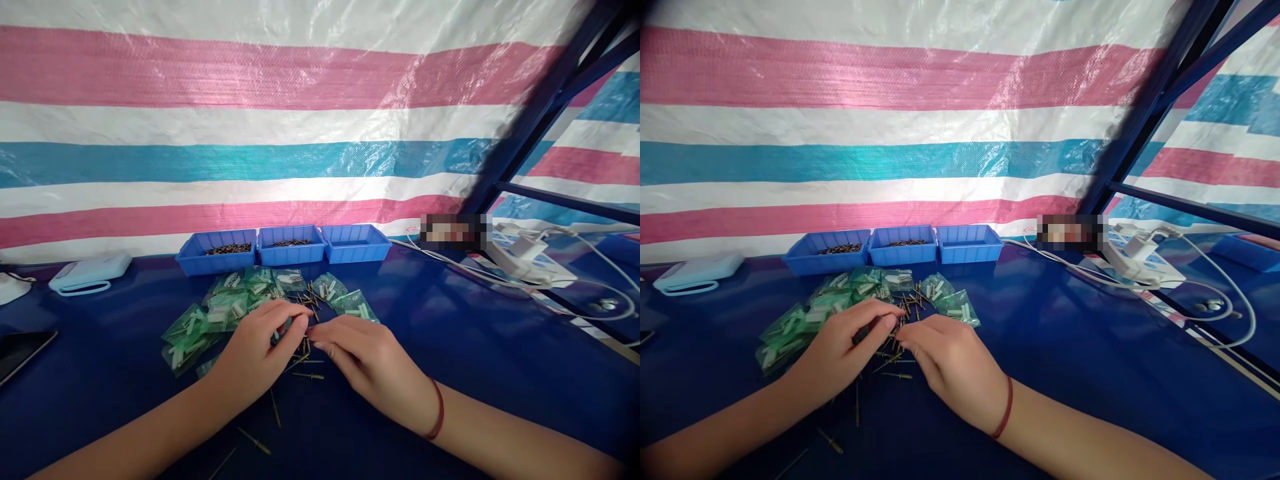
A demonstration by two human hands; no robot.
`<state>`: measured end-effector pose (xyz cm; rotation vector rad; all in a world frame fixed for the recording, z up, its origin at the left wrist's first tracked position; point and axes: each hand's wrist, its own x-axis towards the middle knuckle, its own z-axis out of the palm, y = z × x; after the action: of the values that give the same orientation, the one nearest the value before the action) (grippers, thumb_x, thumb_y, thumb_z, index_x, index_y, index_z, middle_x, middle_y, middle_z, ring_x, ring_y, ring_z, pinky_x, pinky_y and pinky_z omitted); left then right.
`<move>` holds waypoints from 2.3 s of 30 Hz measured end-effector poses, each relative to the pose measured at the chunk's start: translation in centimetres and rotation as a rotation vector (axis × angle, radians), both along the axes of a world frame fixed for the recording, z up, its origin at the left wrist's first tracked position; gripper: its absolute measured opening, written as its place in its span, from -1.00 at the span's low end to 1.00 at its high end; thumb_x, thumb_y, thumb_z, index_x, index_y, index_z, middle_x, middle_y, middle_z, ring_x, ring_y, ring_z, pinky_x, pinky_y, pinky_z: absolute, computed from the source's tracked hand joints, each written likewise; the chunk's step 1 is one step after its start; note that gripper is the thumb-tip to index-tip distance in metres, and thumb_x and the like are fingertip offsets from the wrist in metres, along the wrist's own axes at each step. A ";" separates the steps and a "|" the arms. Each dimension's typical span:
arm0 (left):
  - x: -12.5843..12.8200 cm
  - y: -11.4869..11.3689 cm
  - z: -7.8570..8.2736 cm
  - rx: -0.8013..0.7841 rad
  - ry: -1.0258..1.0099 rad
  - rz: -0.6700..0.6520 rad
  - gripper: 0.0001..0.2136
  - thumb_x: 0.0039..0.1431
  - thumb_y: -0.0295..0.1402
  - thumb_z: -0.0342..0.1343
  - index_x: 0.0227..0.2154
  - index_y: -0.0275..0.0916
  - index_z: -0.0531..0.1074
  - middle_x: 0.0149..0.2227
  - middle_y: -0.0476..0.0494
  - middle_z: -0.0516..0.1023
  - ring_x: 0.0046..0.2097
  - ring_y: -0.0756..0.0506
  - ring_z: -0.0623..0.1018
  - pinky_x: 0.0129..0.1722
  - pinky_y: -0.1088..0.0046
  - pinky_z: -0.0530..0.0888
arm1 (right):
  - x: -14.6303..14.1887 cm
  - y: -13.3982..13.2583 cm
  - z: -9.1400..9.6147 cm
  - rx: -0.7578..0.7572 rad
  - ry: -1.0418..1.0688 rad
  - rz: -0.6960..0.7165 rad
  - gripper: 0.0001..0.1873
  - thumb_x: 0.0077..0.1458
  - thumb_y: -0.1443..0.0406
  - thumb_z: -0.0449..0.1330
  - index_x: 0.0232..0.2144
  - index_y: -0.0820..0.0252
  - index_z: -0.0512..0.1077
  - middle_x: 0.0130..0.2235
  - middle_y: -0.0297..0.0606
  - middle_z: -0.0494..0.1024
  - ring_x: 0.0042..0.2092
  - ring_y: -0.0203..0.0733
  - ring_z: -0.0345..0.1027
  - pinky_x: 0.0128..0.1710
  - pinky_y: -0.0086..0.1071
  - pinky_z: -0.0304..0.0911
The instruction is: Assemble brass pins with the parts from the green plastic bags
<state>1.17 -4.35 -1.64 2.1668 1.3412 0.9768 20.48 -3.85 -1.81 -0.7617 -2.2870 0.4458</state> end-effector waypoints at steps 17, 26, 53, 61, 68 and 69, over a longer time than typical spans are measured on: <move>1.3 -1.7 0.2 -0.032 -0.266 0.139 -0.92 0.12 -0.36 0.14 -0.32 -0.18 0.50 -0.48 0.03 0.50 -0.47 0.03 0.42 -0.46 0.53 0.37 | 0.3 -0.4 0.5 -0.363 0.418 -0.144 -0.91 0.16 0.25 0.20 -0.29 0.13 0.45 -0.30 -0.29 0.51 -0.31 -0.28 0.42 -0.31 -0.42 0.37; 1.4 -2.2 0.4 0.000 -0.297 0.147 -0.92 0.08 -0.39 0.16 -0.34 -0.19 0.50 -0.53 0.02 0.47 -0.51 0.02 0.41 -0.52 0.53 0.35 | 0.1 -0.4 0.9 -0.521 0.460 -0.104 -0.83 0.15 0.18 0.20 -0.35 0.17 0.47 -0.36 -0.28 0.52 -0.40 -0.30 0.44 -0.36 -0.42 0.43; -0.6 12.2 2.0 0.315 0.294 0.310 -0.74 0.22 -0.30 0.04 -0.12 -0.28 0.49 -0.09 -0.27 0.56 -0.06 -0.26 0.48 -0.06 0.16 0.38 | 0.2 -0.9 0.5 0.063 -0.509 0.128 -0.77 0.22 0.19 0.11 -0.28 0.25 0.45 -0.26 -0.22 0.48 -0.28 -0.19 0.34 -0.30 -0.35 0.28; 0.1 4.3 1.3 0.146 0.098 0.094 -0.77 0.29 -0.31 -0.05 -0.13 -0.16 0.48 -0.13 -0.09 0.56 -0.12 -0.14 0.49 -0.09 0.30 0.40 | 0.2 -0.7 0.2 0.048 -0.396 0.054 -0.81 0.25 0.34 0.03 -0.30 0.27 0.44 -0.34 -0.23 0.49 -0.32 -0.20 0.33 -0.31 -0.34 0.26; 0.8 -0.4 0.3 -0.042 -0.154 0.016 -0.84 0.18 -0.28 0.08 -0.25 -0.15 0.52 -0.37 -0.01 0.55 -0.39 -0.02 0.45 -0.40 0.49 0.38 | 0.6 -0.1 0.7 -0.330 0.132 -0.125 -0.84 0.24 0.28 0.08 -0.30 0.18 0.45 -0.37 -0.32 0.51 -0.34 -0.27 0.37 -0.34 -0.42 0.27; 1.0 -0.6 0.1 -0.048 -0.174 0.011 -0.86 0.16 -0.29 0.11 -0.27 -0.16 0.52 -0.40 0.00 0.54 -0.41 -0.01 0.44 -0.41 0.49 0.37 | 0.6 -0.1 0.7 -0.361 0.170 -0.125 -0.83 0.24 0.26 0.08 -0.30 0.17 0.46 -0.36 -0.32 0.51 -0.33 -0.26 0.37 -0.33 -0.41 0.27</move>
<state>2.15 -4.92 -1.52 1.9908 1.2818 1.0990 21.05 -3.98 -1.14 -0.9956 -2.0118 0.8458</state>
